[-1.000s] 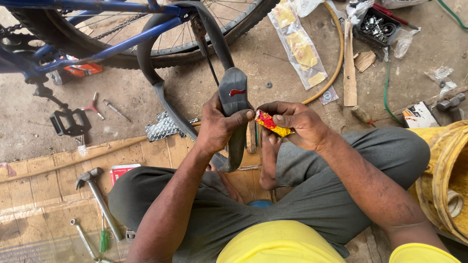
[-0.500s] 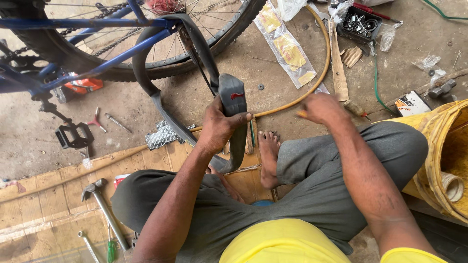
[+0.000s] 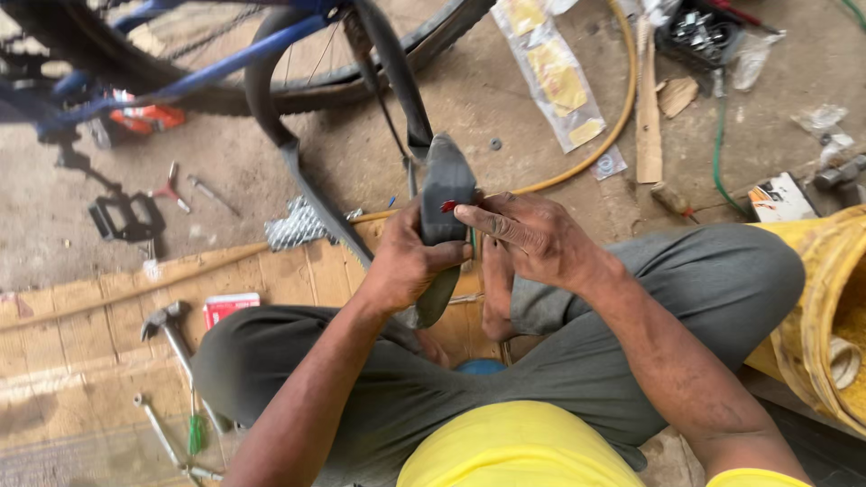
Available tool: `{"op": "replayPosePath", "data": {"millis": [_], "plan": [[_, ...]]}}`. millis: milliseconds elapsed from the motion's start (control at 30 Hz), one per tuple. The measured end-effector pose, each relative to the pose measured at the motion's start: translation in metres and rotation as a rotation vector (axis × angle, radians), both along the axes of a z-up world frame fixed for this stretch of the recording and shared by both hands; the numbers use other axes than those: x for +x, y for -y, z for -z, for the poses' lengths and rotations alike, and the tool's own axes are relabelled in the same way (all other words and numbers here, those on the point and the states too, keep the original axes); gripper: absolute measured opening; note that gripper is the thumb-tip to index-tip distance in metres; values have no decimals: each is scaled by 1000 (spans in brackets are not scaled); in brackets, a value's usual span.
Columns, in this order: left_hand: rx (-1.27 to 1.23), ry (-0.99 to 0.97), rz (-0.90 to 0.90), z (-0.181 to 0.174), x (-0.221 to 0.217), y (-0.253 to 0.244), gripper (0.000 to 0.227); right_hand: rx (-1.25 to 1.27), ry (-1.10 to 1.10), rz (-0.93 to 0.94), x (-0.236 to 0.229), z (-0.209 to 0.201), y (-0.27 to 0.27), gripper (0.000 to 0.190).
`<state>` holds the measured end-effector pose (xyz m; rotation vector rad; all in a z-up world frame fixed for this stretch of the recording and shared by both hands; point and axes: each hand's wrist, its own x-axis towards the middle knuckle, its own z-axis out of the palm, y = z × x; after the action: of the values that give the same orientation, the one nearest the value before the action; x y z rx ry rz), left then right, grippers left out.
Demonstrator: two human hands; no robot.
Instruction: The person cuts a blue patch with scissors, then uses a rasp to roughen the surface of a bicycle inner tube. They apply glue to the roughened area and rub it in with their finger.
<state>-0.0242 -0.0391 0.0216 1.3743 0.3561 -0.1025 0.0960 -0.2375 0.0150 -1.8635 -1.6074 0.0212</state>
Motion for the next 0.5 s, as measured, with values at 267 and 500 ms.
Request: {"op": "replayPosePath", "data": {"millis": [267, 500], "plan": [[-76, -25, 43, 18, 11, -12, 46, -180, 19, 108, 1, 5, -15, 82], [-91, -37, 66, 26, 14, -13, 44, -230, 24, 104, -5, 11, -22, 85]]}}
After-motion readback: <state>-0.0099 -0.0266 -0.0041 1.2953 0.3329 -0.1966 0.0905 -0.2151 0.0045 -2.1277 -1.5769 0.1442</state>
